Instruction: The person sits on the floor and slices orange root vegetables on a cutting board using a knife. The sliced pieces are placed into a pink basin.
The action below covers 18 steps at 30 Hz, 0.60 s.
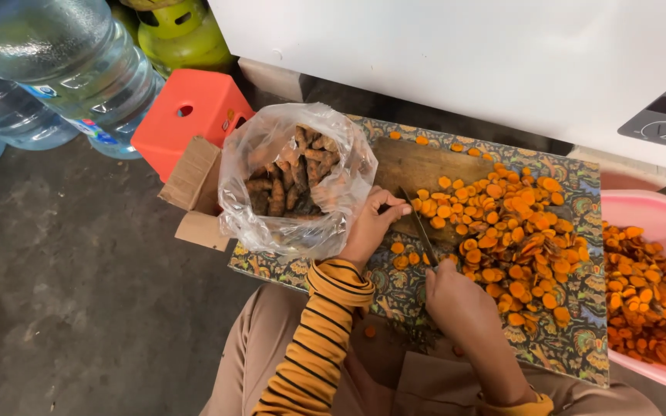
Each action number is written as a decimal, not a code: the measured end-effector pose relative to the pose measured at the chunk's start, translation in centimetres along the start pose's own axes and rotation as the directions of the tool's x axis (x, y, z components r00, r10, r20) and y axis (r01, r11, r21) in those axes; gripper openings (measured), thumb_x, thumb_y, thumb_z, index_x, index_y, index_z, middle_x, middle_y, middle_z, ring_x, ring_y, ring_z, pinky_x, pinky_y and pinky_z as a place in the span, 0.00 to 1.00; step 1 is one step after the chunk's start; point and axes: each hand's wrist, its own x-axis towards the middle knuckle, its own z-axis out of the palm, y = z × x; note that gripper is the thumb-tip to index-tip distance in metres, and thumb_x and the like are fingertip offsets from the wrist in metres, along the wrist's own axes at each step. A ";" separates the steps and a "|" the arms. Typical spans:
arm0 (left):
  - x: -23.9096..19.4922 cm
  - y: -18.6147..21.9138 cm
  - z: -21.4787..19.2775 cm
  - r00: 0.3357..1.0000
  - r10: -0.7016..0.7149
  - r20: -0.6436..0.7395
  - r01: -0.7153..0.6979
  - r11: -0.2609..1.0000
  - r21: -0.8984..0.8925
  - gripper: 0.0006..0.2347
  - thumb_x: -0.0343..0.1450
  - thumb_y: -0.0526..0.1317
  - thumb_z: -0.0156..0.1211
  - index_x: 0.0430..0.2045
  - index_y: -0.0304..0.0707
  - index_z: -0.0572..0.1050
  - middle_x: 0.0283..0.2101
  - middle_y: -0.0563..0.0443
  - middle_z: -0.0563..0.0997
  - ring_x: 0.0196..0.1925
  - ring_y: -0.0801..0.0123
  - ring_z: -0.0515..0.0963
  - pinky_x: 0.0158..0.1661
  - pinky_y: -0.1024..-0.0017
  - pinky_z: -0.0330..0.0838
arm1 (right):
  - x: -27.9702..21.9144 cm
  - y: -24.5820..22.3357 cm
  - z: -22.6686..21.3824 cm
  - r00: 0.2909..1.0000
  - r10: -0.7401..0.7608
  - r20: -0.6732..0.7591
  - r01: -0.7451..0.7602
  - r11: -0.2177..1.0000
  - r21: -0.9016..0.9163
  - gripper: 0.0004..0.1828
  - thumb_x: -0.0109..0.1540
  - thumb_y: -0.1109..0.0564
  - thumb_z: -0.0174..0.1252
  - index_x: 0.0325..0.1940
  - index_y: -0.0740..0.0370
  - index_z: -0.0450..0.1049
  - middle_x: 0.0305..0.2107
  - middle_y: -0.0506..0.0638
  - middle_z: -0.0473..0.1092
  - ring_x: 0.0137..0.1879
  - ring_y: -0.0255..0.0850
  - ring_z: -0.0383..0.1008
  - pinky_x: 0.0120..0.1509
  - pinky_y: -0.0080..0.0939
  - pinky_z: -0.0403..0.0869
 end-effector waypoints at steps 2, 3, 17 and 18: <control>0.1 -0.3 0.0 1.000 -0.016 -0.007 0.016 1.000 -0.010 0.13 0.73 0.41 0.63 0.19 0.46 0.67 0.33 0.58 0.66 0.35 0.75 0.69 0.42 0.76 0.62 | -0.4 0.6 0.2 0.999 -0.017 -0.034 0.018 0.999 0.030 0.22 0.73 0.39 0.33 0.50 0.58 0.62 0.19 0.50 0.68 0.21 0.48 0.66 0.26 0.48 0.63; 0.2 -0.5 0.0 0.999 -0.035 -0.013 0.035 0.999 -0.023 0.12 0.73 0.41 0.63 0.20 0.46 0.69 0.34 0.58 0.67 0.36 0.74 0.71 0.43 0.75 0.64 | -0.4 0.9 0.2 0.997 -0.031 -0.066 0.035 0.998 0.058 0.23 0.73 0.38 0.33 0.48 0.57 0.62 0.19 0.50 0.66 0.21 0.48 0.66 0.26 0.47 0.62; 0.4 -1.3 0.1 0.980 -0.196 -0.021 0.192 0.971 -0.143 0.09 0.73 0.40 0.64 0.23 0.45 0.73 0.33 0.57 0.73 0.36 0.74 0.74 0.42 0.74 0.70 | -1.9 1.4 0.4 0.998 -0.031 -0.062 0.034 0.999 0.035 0.21 0.73 0.37 0.34 0.37 0.52 0.59 0.18 0.48 0.63 0.20 0.45 0.63 0.27 0.46 0.59; 0.6 -1.7 0.2 0.983 -0.181 -0.021 0.176 0.975 -0.139 0.09 0.73 0.41 0.65 0.23 0.44 0.72 0.34 0.56 0.74 0.36 0.74 0.75 0.42 0.74 0.70 | -1.9 1.0 0.0 1.000 -0.001 -0.021 0.002 0.999 0.037 0.21 0.74 0.38 0.33 0.39 0.53 0.60 0.18 0.49 0.65 0.21 0.46 0.64 0.27 0.47 0.60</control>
